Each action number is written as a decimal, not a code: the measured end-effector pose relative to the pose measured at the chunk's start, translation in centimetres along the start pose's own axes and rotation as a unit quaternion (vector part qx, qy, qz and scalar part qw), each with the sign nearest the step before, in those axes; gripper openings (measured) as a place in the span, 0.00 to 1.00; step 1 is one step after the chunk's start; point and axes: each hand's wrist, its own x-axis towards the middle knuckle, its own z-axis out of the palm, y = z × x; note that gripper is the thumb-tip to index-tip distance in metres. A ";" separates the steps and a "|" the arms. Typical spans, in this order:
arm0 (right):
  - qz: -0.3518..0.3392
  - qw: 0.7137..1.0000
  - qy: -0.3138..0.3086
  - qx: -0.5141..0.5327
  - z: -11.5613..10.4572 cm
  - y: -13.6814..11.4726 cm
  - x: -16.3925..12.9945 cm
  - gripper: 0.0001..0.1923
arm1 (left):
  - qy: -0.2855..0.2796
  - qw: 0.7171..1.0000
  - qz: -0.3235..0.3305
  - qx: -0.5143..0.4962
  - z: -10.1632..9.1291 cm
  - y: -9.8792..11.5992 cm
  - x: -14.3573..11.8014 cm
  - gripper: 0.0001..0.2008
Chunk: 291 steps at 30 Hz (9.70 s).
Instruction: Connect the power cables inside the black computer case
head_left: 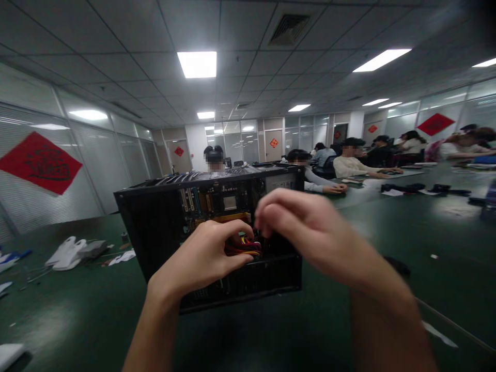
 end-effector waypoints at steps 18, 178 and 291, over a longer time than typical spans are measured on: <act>0.089 0.988 -0.089 0.095 1.6 3.9 3.1 0.26 | 0.131 0.981 0.041 0.136 -1.9 0.4 -1.4 0.30; 0.096 0.926 -0.017 -0.365 9.9 18.5 5.2 0.12 | 0.010 0.952 -0.109 0.286 6.2 -16.1 3.4 0.18; 0.115 0.905 -0.119 -0.391 10.8 19.4 6.6 0.14 | 0.021 0.937 -0.208 0.279 8.0 -16.7 4.6 0.17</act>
